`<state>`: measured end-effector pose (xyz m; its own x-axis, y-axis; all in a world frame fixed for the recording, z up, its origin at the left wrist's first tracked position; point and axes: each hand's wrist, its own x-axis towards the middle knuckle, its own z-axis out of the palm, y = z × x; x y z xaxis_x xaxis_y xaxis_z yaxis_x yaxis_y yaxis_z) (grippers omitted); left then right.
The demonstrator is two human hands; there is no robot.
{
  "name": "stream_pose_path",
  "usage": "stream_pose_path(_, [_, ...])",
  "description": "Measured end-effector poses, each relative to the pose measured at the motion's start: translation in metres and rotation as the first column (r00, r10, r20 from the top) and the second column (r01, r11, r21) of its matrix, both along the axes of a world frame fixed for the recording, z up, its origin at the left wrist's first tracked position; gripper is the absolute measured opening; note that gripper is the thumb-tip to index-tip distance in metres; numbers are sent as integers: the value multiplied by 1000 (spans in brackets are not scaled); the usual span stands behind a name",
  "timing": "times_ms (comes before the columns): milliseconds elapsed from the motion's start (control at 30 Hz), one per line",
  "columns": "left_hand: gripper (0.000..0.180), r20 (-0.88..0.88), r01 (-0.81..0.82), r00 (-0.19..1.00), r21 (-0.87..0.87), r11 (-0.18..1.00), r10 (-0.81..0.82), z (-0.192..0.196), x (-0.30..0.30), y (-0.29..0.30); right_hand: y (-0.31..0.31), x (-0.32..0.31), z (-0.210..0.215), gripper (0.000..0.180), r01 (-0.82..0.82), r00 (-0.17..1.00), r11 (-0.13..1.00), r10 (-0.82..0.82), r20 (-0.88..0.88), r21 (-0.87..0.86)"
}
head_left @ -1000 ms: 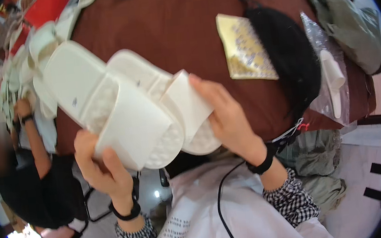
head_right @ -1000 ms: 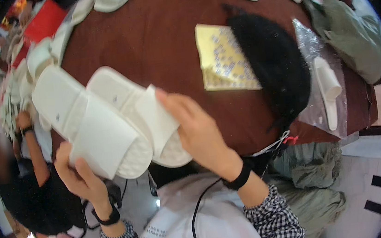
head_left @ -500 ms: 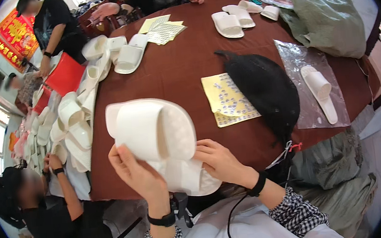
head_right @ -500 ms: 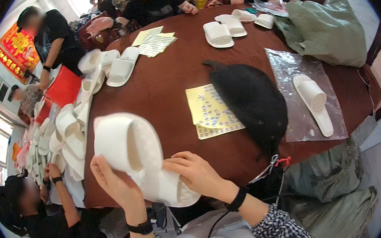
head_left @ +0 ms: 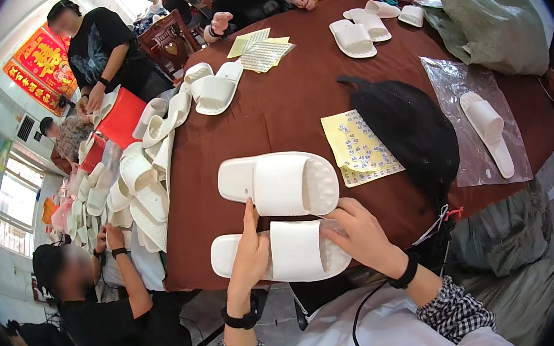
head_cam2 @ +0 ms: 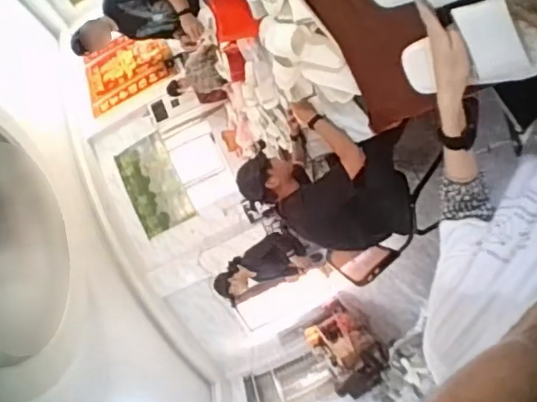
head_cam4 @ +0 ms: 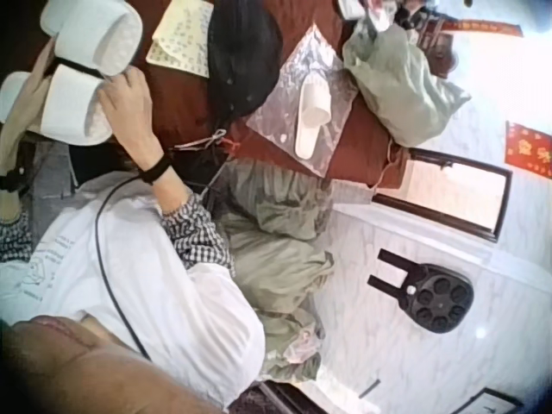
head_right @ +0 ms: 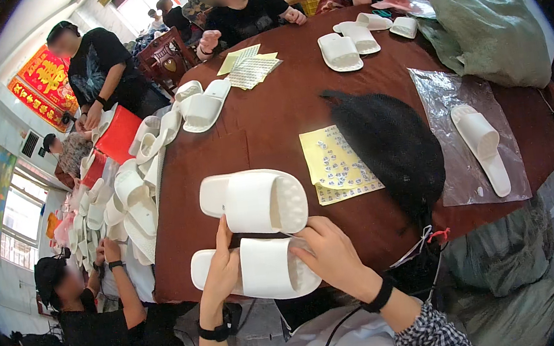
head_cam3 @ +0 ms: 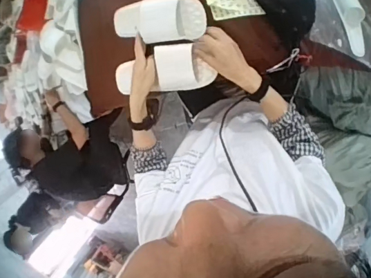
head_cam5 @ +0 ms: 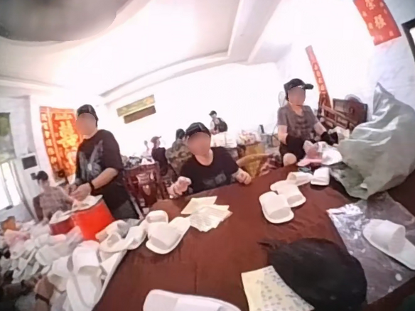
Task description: Inspecting pairs of slippers and applying size or quality labels to the footbed.
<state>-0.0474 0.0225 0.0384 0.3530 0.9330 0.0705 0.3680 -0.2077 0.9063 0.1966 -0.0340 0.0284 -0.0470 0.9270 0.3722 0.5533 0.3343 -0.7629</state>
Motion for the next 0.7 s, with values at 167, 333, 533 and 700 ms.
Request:
stream_pose_path(167, [94,-312,151,945,148,977,-99,11,-12,-4,-36,1,11,44,169,985,976,-173,19,138])
stream_pose_path(333, [83,-587,214,809,225,951,-43,29,-8,3,-59,-14,12,63,-281,942,921,211,259,269])
stream_pose_path(533, [29,-515,280,843,172,944,-156,36,-1,30,-28,-25,3,48,-398,821,892,240,518,216])
stream_pose_path(700, [13,-449,62,890,296,953,82,32,-12,37,6,-6,17,51,-357,820,898,171,546,255])
